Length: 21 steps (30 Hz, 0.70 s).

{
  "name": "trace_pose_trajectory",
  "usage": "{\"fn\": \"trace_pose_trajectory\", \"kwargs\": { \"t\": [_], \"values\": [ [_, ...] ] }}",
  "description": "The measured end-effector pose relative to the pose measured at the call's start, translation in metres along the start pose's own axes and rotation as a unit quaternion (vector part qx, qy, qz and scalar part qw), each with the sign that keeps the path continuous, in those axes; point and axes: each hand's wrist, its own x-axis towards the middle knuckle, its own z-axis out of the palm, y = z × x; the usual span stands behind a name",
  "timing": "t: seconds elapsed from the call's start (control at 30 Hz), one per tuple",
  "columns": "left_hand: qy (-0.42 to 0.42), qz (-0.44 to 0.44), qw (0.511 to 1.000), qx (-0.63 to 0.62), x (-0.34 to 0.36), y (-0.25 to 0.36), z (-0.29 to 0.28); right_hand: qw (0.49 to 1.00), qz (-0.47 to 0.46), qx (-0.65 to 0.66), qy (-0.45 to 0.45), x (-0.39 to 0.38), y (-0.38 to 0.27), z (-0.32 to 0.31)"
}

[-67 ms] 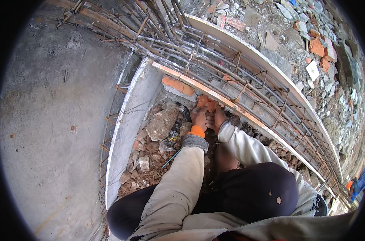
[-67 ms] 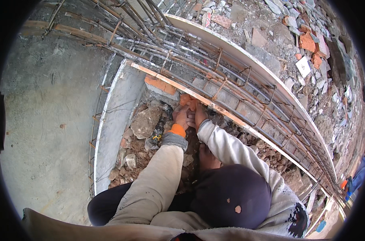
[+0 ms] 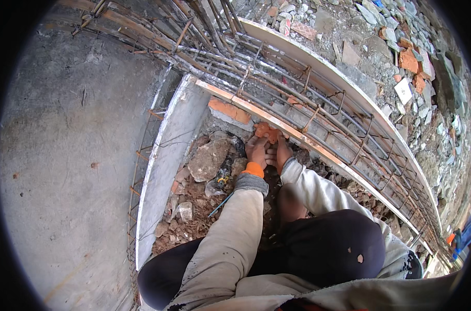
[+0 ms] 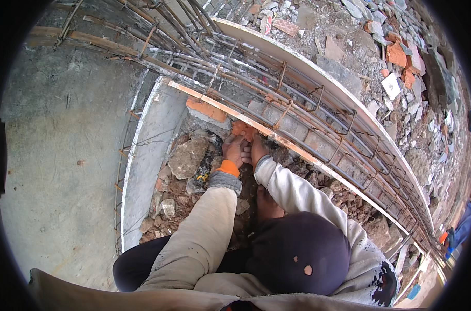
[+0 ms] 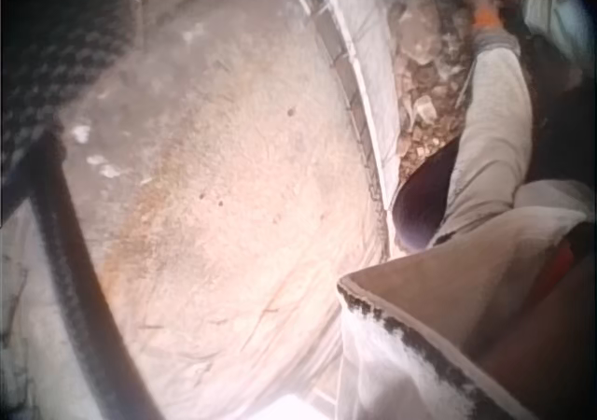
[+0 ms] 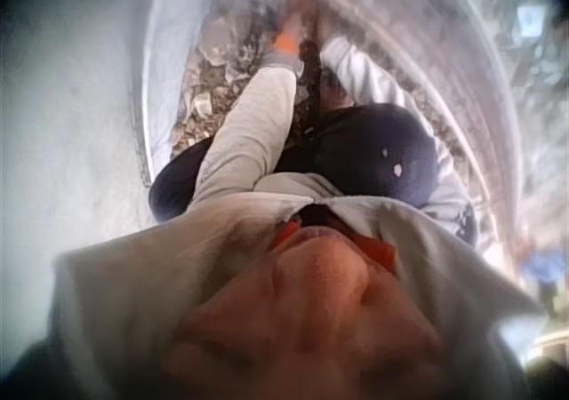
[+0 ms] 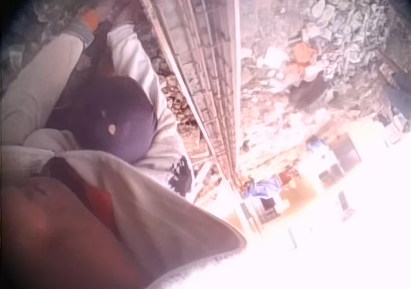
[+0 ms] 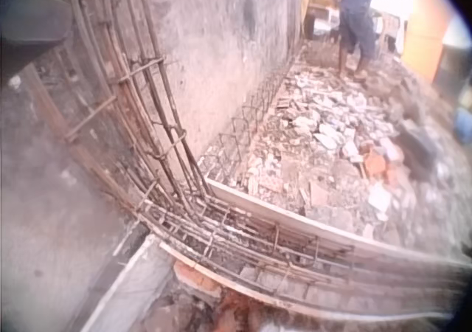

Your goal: The person places rocks and bricks under a curved metal formwork to support it, then uses a hoe to clear and level the soil inside the form. The person adjusts the formwork and continues clearing debris by hand and with the hoe.

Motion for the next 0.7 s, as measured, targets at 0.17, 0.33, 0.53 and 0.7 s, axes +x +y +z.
{"fn": "trace_pose_trajectory", "kwargs": {
  "t": [0.17,0.33,0.53,0.7],
  "values": [
    [0.023,0.141,0.990,-0.007,0.020,-0.013,0.013,0.992,-0.123,0.017,-0.026,0.028,-0.002,-0.019],
    [0.030,0.151,0.987,-0.042,0.027,-0.010,0.007,0.993,-0.116,-0.011,-0.036,0.030,-0.003,-0.010],
    [0.029,0.084,0.995,-0.044,0.020,-0.001,0.007,0.991,-0.107,-0.046,-0.061,0.030,-0.007,-0.008],
    [0.085,0.125,0.989,-0.004,0.021,-0.001,0.019,0.984,-0.143,-0.095,-0.045,0.037,-0.001,-0.009]
  ]
}}
